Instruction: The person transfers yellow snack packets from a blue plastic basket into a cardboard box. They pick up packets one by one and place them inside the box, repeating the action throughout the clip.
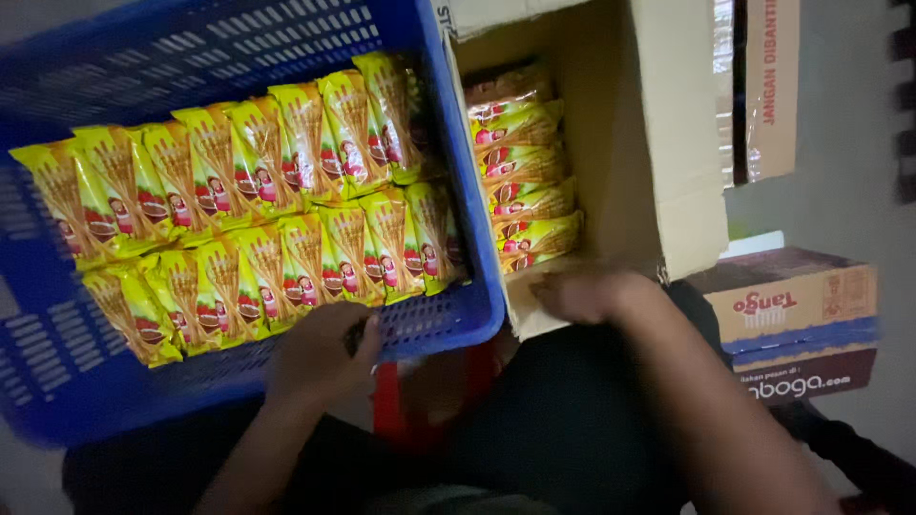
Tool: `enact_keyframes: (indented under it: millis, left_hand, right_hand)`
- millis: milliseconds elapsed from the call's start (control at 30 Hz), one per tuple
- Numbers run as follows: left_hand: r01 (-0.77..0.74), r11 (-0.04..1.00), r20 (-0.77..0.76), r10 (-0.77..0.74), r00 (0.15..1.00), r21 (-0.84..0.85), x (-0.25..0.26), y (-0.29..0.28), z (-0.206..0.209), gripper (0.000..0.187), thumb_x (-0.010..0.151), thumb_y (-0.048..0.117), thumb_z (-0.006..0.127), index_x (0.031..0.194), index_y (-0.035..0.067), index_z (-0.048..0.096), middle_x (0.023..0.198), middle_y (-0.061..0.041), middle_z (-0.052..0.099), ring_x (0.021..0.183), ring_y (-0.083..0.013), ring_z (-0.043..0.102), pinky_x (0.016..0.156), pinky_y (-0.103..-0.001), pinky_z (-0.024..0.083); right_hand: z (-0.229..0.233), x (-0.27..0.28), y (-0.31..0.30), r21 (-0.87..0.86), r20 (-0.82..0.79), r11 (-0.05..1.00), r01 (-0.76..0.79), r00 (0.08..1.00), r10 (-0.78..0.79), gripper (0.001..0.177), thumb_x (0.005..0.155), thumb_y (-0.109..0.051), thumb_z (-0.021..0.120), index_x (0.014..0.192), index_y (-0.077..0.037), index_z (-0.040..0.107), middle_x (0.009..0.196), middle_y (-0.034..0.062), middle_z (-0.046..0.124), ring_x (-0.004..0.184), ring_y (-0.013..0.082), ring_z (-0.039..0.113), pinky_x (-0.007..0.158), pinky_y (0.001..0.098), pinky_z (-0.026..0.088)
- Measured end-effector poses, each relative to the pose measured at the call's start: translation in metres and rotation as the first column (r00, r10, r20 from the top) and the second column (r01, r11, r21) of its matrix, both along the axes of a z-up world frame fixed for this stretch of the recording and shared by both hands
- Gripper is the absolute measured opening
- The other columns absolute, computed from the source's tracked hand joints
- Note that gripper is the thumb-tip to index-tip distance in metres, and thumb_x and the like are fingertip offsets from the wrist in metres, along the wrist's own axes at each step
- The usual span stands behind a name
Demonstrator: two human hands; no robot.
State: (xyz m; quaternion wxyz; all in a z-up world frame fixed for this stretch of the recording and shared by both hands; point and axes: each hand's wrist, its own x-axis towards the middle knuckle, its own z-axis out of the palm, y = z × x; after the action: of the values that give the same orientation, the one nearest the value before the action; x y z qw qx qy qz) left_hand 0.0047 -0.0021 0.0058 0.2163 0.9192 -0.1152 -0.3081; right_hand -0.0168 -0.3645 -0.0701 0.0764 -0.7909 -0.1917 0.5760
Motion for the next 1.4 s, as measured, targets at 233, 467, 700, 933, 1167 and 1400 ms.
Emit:
enact_keyframes:
  millis: [233, 467, 700, 933, 1167, 1400]
  left_hand:
    - [0.083, 0.99, 0.228, -0.055, 0.972, -0.116, -0.008, 0.007, -0.021, 0.012, 0.093, 0.029, 0.066, 0.092, 0.02, 0.074, 0.072, -0.01, 0.068, 0.077, -0.0348, 0.072, 0.068, -0.045, 0.058]
    - [0.03, 0.99, 0.138, -0.011, 0.99, -0.136, -0.004, 0.005, -0.017, 0.016, 0.098, 0.027, 0.062, 0.097, 0.017, 0.074, 0.073, -0.009, 0.07, 0.076, -0.0337, 0.073, 0.066, -0.043, 0.058]
    - [0.003, 0.993, -0.014, -0.005, 1.0, -0.115, 0.004, 0.004, 0.0, 0.02, 0.098, 0.03, 0.059, 0.098, 0.016, 0.073, 0.074, -0.013, 0.069, 0.081, -0.0409, 0.071, 0.068, -0.05, 0.057]
    - [0.098, 0.985, 0.255, -0.059, 0.965, -0.143, -0.004, 0.007, -0.021, 0.008, 0.093, 0.021, 0.066, 0.091, 0.016, 0.072, 0.07, -0.012, 0.066, 0.075, -0.039, 0.07, 0.064, -0.048, 0.056]
    - [0.07, 0.987, 0.227, -0.036, 0.973, -0.142, 0.002, 0.001, -0.011, 0.019, 0.098, 0.026, 0.06, 0.087, 0.016, 0.072, 0.064, -0.008, 0.064, 0.07, -0.0368, 0.069, 0.061, -0.045, 0.056]
    - [0.009, 0.986, 0.156, 0.018, 0.988, -0.168, -0.001, 0.001, -0.01, 0.021, 0.091, 0.029, 0.063, 0.087, 0.012, 0.072, 0.073, -0.015, 0.069, 0.082, -0.0411, 0.071, 0.072, -0.05, 0.057]
  right_hand:
    - [-0.008, 0.042, 0.002, 0.169, 0.01, 0.979, -0.118, 0.993, 0.118, 0.039, 0.097, -0.016, 0.042, 0.124, -0.004, 0.066, 0.129, 0.0225, 0.066, 0.12, 0.0445, 0.063, 0.102, 0.0539, 0.05]
    - [-0.105, 0.02, -0.015, -0.109, -0.085, 0.991, -0.072, 0.994, 0.063, 0.049, 0.092, -0.031, 0.034, 0.136, -0.031, 0.057, 0.145, 0.0096, 0.049, 0.132, 0.0342, 0.053, 0.108, 0.0547, 0.04]
    - [-0.131, 0.04, -0.021, -0.01, -0.035, 0.988, 0.156, 0.987, -0.156, 0.067, 0.083, -0.038, 0.054, 0.149, -0.031, 0.048, 0.152, 0.0134, 0.044, 0.138, 0.0431, 0.048, 0.115, 0.0569, 0.036]
    - [-0.108, 0.064, -0.036, 0.093, 0.053, 0.884, 0.457, 0.885, -0.463, 0.08, 0.072, -0.052, 0.086, 0.141, -0.02, 0.062, 0.13, 0.017, 0.071, 0.121, 0.044, 0.066, 0.105, 0.0519, 0.05]
    - [0.029, 0.049, 0.011, 0.556, -0.066, 0.141, 0.819, 0.213, -0.975, 0.036, 0.1, -0.02, 0.054, 0.133, -0.009, 0.063, 0.125, 0.0158, 0.068, 0.115, 0.0296, 0.067, 0.094, 0.0448, 0.055]
    - [0.084, 0.014, 0.117, 0.514, 0.157, 0.281, 0.81, 0.234, -0.96, 0.073, 0.104, -0.037, 0.046, 0.16, -0.003, 0.015, 0.154, 0.036, 0.034, 0.138, 0.0574, 0.04, 0.113, 0.0673, 0.035]
